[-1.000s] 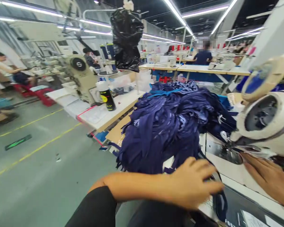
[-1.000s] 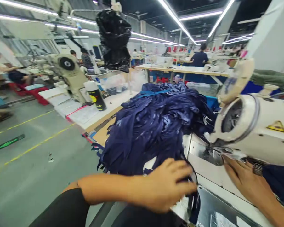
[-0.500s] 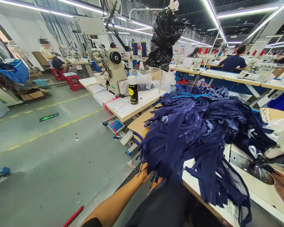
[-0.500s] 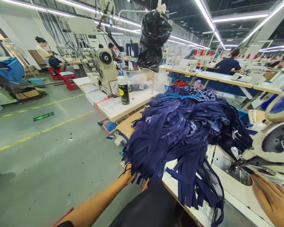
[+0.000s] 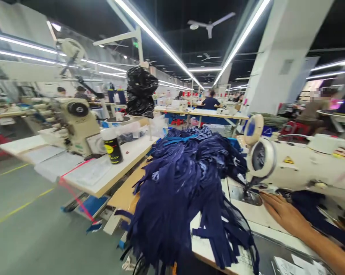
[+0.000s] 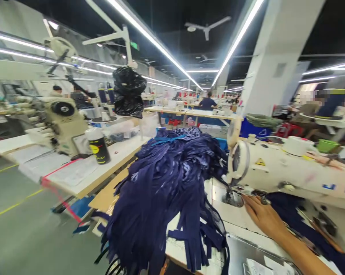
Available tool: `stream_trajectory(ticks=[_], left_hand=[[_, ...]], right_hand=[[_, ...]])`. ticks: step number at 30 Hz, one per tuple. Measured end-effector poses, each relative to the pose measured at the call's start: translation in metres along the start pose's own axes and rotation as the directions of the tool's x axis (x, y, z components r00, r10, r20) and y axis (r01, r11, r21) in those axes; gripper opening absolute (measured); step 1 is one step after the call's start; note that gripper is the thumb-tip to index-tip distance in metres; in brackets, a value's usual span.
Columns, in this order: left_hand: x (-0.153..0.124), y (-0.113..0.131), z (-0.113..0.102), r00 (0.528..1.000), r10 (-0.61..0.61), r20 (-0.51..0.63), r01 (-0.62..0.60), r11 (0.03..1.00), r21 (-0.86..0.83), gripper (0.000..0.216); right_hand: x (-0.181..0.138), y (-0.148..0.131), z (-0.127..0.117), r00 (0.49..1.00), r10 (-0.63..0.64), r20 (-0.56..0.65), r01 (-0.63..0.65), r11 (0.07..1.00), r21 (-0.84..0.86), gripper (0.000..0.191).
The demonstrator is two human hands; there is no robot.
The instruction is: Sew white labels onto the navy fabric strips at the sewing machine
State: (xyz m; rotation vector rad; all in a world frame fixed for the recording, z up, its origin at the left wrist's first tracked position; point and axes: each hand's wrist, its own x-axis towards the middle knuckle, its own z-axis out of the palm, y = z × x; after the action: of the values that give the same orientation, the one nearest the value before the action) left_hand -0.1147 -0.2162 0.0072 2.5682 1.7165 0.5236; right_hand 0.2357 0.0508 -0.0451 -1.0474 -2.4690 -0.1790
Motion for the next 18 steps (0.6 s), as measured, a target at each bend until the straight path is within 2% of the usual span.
stream_trajectory(ticks=[5, 8, 9, 10, 12, 13, 14, 16, 18], left_hand=[[0.017, -0.007, -0.054, 0.991, 0.105, -0.082, -0.118, 0.978, -0.17, 0.018], [0.055, -0.025, -0.092, 0.991, 0.085, -0.099, -0.104, 0.973, -0.205, 0.023], [0.076, -0.035, -0.103, 0.993, 0.042, -0.113, -0.065, 0.975, -0.211, 0.025], [0.1, -0.048, -0.112, 0.989, -0.054, -0.14, 0.024, 0.977, -0.212, 0.023], [0.153, -0.078, -0.124, 0.951, -0.266, -0.156, 0.244, 0.959, -0.143, 0.028], [0.179, -0.094, -0.127, 0.933, -0.338, -0.124, 0.332, 0.941, -0.061, 0.031], [0.202, -0.109, -0.127, 0.911, -0.399, -0.105, 0.405, 0.913, 0.05, 0.034], [0.239, -0.133, -0.121, 0.886, -0.454, -0.09, 0.462, 0.879, 0.119, 0.037], [0.261, -0.15, -0.108, 0.871, -0.485, -0.076, 0.491, 0.856, 0.163, 0.045]], right_hand=[[0.004, -0.008, -0.005, 0.999, 0.032, -0.033, -0.033, 0.999, -0.033, 0.038], [0.004, -0.009, -0.006, 0.999, 0.036, -0.023, -0.037, 0.998, -0.042, 0.039], [0.004, -0.008, -0.006, 0.999, 0.045, -0.017, -0.046, 0.998, -0.046, 0.039], [0.004, -0.008, -0.005, 0.998, 0.06, -0.015, -0.06, 0.997, -0.053, 0.04], [0.003, -0.005, -0.003, 0.996, 0.089, -0.018, -0.09, 0.994, -0.068, 0.04], [0.002, -0.004, -0.001, 0.995, 0.1, -0.024, -0.101, 0.992, -0.072, 0.04], [0.002, -0.003, 0.0, 0.994, 0.105, -0.033, -0.107, 0.992, -0.073, 0.04], [0.002, -0.001, 0.003, 0.992, 0.109, -0.058, -0.113, 0.991, -0.069, 0.038], [0.002, 0.0, 0.004, 0.99, 0.117, -0.078, -0.122, 0.99, -0.065, 0.036]])
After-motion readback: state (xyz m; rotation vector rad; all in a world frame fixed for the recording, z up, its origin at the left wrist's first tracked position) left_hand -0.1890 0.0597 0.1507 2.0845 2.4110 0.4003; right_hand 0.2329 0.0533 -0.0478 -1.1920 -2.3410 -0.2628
